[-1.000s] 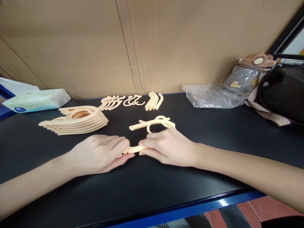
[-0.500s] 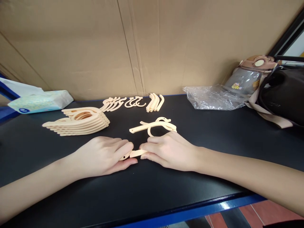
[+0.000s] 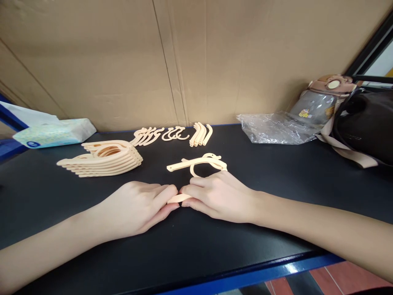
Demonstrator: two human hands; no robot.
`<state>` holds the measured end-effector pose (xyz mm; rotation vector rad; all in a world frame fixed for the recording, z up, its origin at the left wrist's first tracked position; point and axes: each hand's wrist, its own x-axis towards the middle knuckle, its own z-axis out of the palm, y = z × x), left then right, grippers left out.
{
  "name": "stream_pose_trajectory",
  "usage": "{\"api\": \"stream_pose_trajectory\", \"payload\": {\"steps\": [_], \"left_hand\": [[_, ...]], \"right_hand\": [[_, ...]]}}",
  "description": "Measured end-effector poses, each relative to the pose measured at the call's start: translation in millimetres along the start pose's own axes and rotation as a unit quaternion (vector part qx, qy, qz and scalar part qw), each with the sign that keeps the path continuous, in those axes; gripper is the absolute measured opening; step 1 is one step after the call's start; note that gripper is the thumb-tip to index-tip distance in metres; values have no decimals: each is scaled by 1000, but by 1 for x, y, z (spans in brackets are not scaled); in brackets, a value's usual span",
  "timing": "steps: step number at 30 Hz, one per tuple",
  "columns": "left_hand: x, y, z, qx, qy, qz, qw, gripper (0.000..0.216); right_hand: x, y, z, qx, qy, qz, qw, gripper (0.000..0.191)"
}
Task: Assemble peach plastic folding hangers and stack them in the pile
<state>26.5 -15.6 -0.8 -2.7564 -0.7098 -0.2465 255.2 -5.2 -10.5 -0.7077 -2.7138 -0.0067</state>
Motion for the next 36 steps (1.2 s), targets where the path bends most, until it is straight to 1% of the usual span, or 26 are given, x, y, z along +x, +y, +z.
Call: {"api": "stream_pose_trajectory", "payload": {"steps": [3,6,9,12,15,18,20,27,32,34,36], "left_hand": [[-2,0,1,4,6,-2,1000,24],[-4,-2,1,-20,0,-4,1000,23],[-5,-3,1,-44,-3,-10,999,22],[-5,-3,1,-42,-1,-11,999,23],[-5,-4,1,-33,-1,-9,999,25],[-6,-4,1,-23,4,-8,1000,26],[-7,-5,1,-14,3,-8,1000,25],[-8,-5,3,-3,4,-4,1000,26],[-8,-8,0,-27,-8,11,1000,26],[-9,-9,-1,-52,-15,17,998,22],[-10,-11,-2,-88,-17,25,996,13]], "right_hand": [[0,1,-1,-21,10,-14,1000,33],[-2,3,-4,-28,23,-27,999,33],[-3,5,-7,-28,51,-40,998,32],[-3,10,-11,-26,83,-47,995,30],[-1,16,-13,-27,103,-37,994,29],[-1,23,-15,-51,142,-16,988,26],[-1,26,-15,-66,154,-3,986,23],[0,29,-11,-50,100,30,993,24],[0,30,-9,-60,85,35,994,25],[0,31,-9,-68,83,41,993,26],[0,32,-9,-72,81,51,993,26]]}}
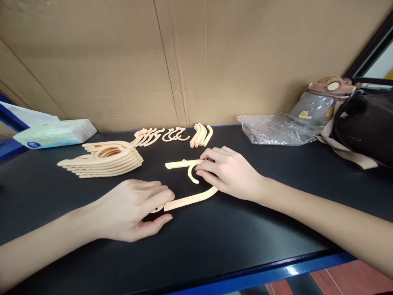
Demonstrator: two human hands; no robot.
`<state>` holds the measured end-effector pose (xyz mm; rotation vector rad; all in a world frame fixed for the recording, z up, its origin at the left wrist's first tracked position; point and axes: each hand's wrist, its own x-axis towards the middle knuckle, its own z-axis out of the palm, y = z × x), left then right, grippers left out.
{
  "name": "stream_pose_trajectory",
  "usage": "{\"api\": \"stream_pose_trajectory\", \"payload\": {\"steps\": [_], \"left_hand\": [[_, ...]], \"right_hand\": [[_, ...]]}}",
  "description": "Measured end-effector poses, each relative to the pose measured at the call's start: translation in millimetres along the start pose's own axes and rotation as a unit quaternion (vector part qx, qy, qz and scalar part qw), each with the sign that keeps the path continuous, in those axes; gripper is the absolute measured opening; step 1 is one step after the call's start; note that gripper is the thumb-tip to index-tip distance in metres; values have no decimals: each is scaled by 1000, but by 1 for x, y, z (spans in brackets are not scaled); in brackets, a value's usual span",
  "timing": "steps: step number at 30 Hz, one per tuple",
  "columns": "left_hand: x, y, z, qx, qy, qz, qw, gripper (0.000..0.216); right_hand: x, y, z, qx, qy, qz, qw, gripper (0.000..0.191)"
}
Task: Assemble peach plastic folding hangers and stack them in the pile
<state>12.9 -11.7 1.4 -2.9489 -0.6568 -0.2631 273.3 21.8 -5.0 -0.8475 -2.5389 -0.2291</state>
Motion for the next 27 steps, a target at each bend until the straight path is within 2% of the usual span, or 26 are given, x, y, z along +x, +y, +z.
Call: {"api": "stream_pose_trajectory", "payload": {"steps": [2,6,11,16,21,27], "left_hand": [[0,-1,-1,-32,-1,13,999,3],[2,-2,-4,-55,2,35,998,16],[5,-3,-5,-58,16,44,997,21],[4,-5,-3,-4,32,46,998,17],[2,-6,0,54,54,12,997,20],[2,-6,1,66,62,-11,996,23]], "right_hand": [[0,0,0,-3,-5,10,1000,25],[0,0,1,-9,-13,21,1000,24],[0,0,1,-18,-22,44,999,24],[0,1,1,-42,-28,60,997,26],[0,3,3,-69,-22,69,995,25],[0,3,4,-69,-33,74,994,26]]}}
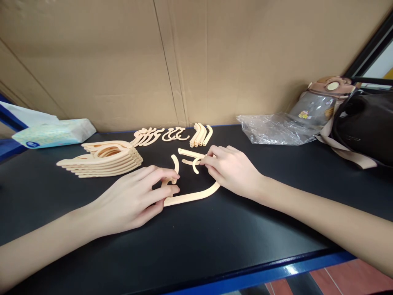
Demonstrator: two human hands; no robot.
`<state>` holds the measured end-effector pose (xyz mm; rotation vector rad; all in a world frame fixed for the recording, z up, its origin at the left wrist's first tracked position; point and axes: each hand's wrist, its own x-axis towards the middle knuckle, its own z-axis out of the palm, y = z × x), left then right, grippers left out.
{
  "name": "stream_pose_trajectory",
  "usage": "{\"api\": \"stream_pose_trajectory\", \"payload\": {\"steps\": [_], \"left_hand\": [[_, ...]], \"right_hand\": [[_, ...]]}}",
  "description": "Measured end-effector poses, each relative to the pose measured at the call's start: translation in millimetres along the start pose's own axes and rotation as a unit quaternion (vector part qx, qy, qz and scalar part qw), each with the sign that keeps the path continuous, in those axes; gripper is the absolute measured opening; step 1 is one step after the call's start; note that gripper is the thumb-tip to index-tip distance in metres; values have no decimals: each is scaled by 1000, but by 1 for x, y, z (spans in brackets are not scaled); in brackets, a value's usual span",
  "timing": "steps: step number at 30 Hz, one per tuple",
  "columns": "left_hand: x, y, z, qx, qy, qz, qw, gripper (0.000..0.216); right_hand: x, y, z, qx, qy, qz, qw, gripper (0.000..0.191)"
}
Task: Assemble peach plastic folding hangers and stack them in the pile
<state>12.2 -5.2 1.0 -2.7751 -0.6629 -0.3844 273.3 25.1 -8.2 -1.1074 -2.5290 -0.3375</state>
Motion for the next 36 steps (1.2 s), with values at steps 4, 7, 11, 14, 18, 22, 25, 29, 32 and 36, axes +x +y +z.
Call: {"api": "stream_pose_trajectory", "payload": {"steps": [4,7,11,14,18,22,25,29,32,36], "left_hand": [[0,0,-1,-8,-2,-5,1000,24],[0,-1,0,-10,0,-15,1000,25],[-2,-1,3,-12,-6,-33,999,26],[-2,-1,4,-17,-6,-33,999,28],[0,-1,1,-42,-19,-29,999,30],[1,0,0,-95,-18,-48,994,25],[1,2,2,-105,-7,-51,993,18],[1,2,3,-97,3,-44,994,20],[2,3,2,-110,11,-40,993,19],[3,3,1,-117,12,-40,992,22]], "right_hand": [[0,1,0,-4,5,-4,1000,26],[-1,1,0,-8,6,0,1000,25],[-1,1,0,-6,7,7,1000,26],[-1,1,1,-9,8,8,1000,26],[0,1,1,-16,7,10,1000,26],[0,1,1,-21,11,11,1000,26],[-1,1,1,-23,13,16,1000,25],[-1,1,1,-32,14,18,999,26],[0,0,1,-33,12,17,999,26],[0,0,1,-36,10,18,999,24]]}}
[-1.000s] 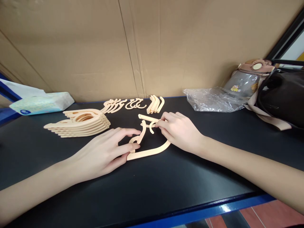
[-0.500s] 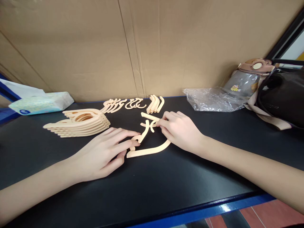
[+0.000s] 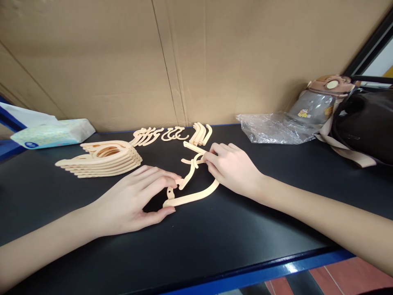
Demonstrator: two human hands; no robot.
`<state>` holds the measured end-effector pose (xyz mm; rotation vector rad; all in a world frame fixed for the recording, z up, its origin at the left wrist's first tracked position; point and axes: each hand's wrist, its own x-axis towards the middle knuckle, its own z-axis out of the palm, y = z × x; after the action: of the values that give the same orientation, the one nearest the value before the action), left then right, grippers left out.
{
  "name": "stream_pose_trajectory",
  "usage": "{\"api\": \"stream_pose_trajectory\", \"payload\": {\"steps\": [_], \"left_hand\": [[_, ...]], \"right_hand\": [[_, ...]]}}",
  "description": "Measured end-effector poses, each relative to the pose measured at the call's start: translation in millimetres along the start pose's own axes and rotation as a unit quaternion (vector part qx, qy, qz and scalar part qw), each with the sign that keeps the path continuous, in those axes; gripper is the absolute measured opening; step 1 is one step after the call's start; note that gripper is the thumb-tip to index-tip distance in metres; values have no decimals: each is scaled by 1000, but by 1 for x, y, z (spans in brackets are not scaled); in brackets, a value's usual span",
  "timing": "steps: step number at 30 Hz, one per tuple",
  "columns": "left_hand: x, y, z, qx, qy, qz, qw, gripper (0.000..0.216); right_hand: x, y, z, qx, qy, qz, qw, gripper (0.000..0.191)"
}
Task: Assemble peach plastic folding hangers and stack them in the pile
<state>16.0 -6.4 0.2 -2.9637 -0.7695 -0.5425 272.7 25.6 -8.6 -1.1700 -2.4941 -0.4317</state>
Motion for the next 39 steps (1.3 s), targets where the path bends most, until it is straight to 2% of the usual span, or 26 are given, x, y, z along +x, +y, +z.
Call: {"api": "stream_pose_trajectory", "payload": {"steps": [5,12,23,34,39], "left_hand": [[-1,-1,1,-2,-2,9,1000,22],[1,-1,1,-10,-6,21,1000,20],[-1,-1,0,-17,-8,36,999,20],[-2,1,-1,-8,-16,54,998,15],[-3,1,-1,-5,-22,60,998,12]], "right_hand": [[1,-1,0,-15,-8,9,1000,25],[2,0,1,-21,-1,22,1000,12],[2,-1,0,-18,-11,39,999,11],[2,0,1,29,-10,-2,1000,17],[3,1,1,42,-13,-15,999,14]]}}
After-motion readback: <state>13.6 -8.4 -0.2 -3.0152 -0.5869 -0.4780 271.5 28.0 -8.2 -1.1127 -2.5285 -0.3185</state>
